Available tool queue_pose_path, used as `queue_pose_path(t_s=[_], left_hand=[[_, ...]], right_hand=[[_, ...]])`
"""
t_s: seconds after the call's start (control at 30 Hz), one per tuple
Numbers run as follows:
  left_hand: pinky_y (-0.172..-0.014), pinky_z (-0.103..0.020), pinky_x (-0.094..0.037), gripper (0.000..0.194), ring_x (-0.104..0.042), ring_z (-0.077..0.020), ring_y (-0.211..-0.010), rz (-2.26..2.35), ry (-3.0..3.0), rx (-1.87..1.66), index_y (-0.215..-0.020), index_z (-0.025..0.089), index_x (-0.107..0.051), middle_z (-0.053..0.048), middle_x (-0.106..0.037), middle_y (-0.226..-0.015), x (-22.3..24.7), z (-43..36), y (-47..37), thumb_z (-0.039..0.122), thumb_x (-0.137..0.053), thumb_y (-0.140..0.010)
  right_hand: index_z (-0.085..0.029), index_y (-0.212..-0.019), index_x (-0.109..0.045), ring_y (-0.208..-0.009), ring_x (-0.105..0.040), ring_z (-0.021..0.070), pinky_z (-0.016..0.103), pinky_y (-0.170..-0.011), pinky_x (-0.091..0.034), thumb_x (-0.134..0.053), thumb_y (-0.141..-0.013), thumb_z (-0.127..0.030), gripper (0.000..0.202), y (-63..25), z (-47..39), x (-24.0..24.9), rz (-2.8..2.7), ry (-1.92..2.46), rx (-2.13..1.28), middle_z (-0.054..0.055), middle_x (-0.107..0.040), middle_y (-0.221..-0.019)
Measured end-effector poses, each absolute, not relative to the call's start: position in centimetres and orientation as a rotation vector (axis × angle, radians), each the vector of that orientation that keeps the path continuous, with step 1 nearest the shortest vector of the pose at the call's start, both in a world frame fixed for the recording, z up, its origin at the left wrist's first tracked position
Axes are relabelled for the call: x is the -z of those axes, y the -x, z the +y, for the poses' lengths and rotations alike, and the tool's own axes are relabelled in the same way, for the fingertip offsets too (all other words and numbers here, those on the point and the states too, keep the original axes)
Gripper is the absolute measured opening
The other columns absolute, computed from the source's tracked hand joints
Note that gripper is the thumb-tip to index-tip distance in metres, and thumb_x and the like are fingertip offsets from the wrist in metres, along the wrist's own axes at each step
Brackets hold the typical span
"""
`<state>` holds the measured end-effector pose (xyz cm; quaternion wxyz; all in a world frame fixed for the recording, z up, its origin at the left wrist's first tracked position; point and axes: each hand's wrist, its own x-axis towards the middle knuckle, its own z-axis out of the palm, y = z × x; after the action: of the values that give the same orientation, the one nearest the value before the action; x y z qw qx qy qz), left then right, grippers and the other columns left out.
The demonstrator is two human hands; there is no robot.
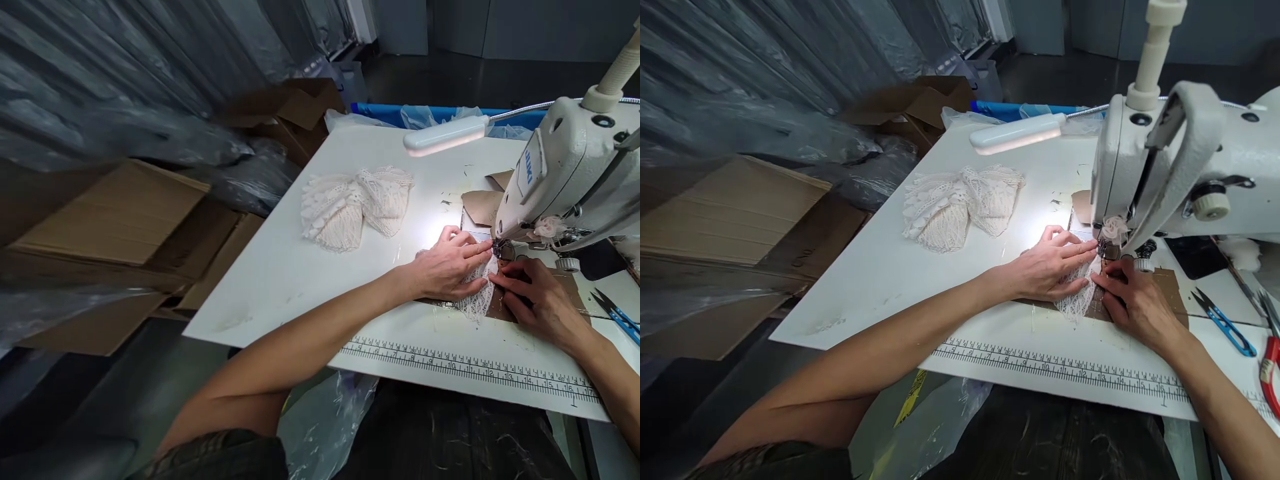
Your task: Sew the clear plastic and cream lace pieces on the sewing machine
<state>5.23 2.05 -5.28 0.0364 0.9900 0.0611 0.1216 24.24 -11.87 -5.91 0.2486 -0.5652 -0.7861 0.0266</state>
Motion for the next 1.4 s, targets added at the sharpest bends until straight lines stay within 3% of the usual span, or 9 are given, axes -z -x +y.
queue_pose_path(t_s=[0.33, 0.6, 1.0, 1.17, 1.4], left_hand=[[-0.098, -0.051, -0.038, 0.043, -0.058, -0.0296, -0.105, 0.260, -3.112, -0.398, -0.119, 0.008, -0.062, -0.019, -0.057, -0.136, 5.1, 1.2, -5.3, 0.037, -0.038, -0.099], [-0.095, -0.043, -0.041, 0.033, -0.059, -0.0215, -0.087, 0.090, -3.160, -0.505, -0.102, 0.013, -0.066, -0.011, -0.069, -0.107, 5.4, 1.0, -5.6, 0.027, -0.036, -0.099], [-0.081, -0.042, -0.044, 0.041, -0.059, -0.0266, -0.099, 0.297, -3.148, -0.457, -0.118, 0.011, -0.065, -0.016, -0.063, -0.131, 5.7, 0.8, -5.7, 0.031, -0.034, -0.101], [-0.077, -0.041, -0.044, 0.044, -0.058, -0.0271, -0.098, 0.422, -3.126, -0.452, -0.121, 0.009, -0.063, -0.017, -0.062, -0.131, 6.1, 0.6, -6.2, 0.034, -0.033, -0.102], [-0.075, -0.042, -0.047, 0.043, -0.060, -0.0260, -0.095, 0.499, -3.121, -0.582, -0.123, 0.008, -0.062, -0.015, -0.066, -0.126, 6.4, 0.6, -6.6, 0.036, -0.035, -0.102]], right_hand=[[-0.027, -0.113, -0.071, -0.096, -0.064, 0.0222, 0.040, -0.082, -0.060, -0.049, -0.093, -0.018, 0.031, -24.1, -11.7, 6.2, -2.116, 1.500, -0.012, 0.009, -0.061, -0.104], [-0.026, -0.113, -0.070, -0.098, -0.063, 0.0245, 0.044, -0.082, -0.059, -0.049, -0.093, -0.019, 0.030, -24.1, -11.9, 6.4, -2.125, 1.542, -0.008, 0.010, -0.061, -0.106], [-0.020, -0.122, -0.063, -0.085, -0.058, 0.0246, 0.042, -0.071, -0.057, -0.041, -0.096, -0.023, 0.035, -23.5, -11.9, 6.2, -2.169, 1.698, 0.111, 0.015, -0.055, -0.104], [-0.020, -0.123, -0.063, -0.079, -0.056, 0.0225, 0.040, -0.069, -0.056, -0.038, -0.096, -0.024, 0.037, -23.3, -11.6, 6.5, -2.155, 1.752, 0.219, 0.014, -0.056, -0.101], [-0.017, -0.125, -0.064, -0.089, -0.062, 0.0260, 0.042, -0.077, -0.058, -0.038, -0.098, -0.030, 0.040, -23.8, -11.9, 6.8, -2.052, 1.708, 0.119, 0.016, -0.059, -0.104]])
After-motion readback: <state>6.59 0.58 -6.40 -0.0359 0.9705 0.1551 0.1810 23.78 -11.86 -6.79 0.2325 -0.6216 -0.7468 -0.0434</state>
